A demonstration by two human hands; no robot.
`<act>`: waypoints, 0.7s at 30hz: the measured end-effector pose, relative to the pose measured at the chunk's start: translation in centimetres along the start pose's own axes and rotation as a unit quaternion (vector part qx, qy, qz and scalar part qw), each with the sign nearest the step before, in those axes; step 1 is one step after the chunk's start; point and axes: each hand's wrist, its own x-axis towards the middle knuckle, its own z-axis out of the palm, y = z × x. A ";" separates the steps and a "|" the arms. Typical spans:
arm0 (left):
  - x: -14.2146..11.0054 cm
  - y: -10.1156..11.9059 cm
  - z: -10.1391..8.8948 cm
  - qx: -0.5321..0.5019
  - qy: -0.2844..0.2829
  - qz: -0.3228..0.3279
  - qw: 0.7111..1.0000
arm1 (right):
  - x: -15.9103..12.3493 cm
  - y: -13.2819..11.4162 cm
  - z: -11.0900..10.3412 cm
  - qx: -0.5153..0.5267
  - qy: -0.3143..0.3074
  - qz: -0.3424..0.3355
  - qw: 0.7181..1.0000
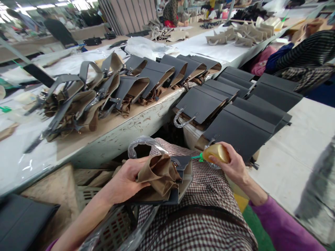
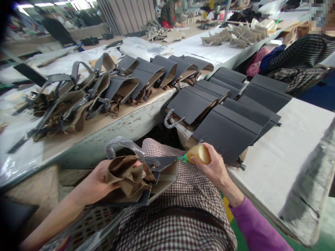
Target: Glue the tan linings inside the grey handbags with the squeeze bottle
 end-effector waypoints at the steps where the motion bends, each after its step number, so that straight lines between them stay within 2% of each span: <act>1: 0.0 0.1 0.0 0.014 -0.002 0.004 1.000 | 0.1 0.1 -0.1 -0.005 -0.013 0.002 1.000; 4: 0.2 0.6 0.0 0.012 -0.006 0.013 1.000 | 0.3 0.2 -0.4 -0.007 -0.046 0.023 0.999; 10: 0.3 0.9 0.2 0.004 -0.017 0.008 1.000 | 0.2 -1.0 -1.0 0.011 -0.071 0.062 0.995; 17: 0.1 0.7 0.3 0.005 -0.020 -0.008 1.000 | -0.9 -1.2 -1.4 0.030 -0.117 0.064 0.991; 19: 0.0 0.5 0.3 0.007 -0.023 -0.009 1.000 | -1.0 -1.1 -1.3 0.037 -0.110 0.067 0.991; 21: 0.0 0.5 0.3 0.007 -0.022 -0.008 1.000 | -1.0 -0.8 -1.0 0.037 -0.077 0.067 0.994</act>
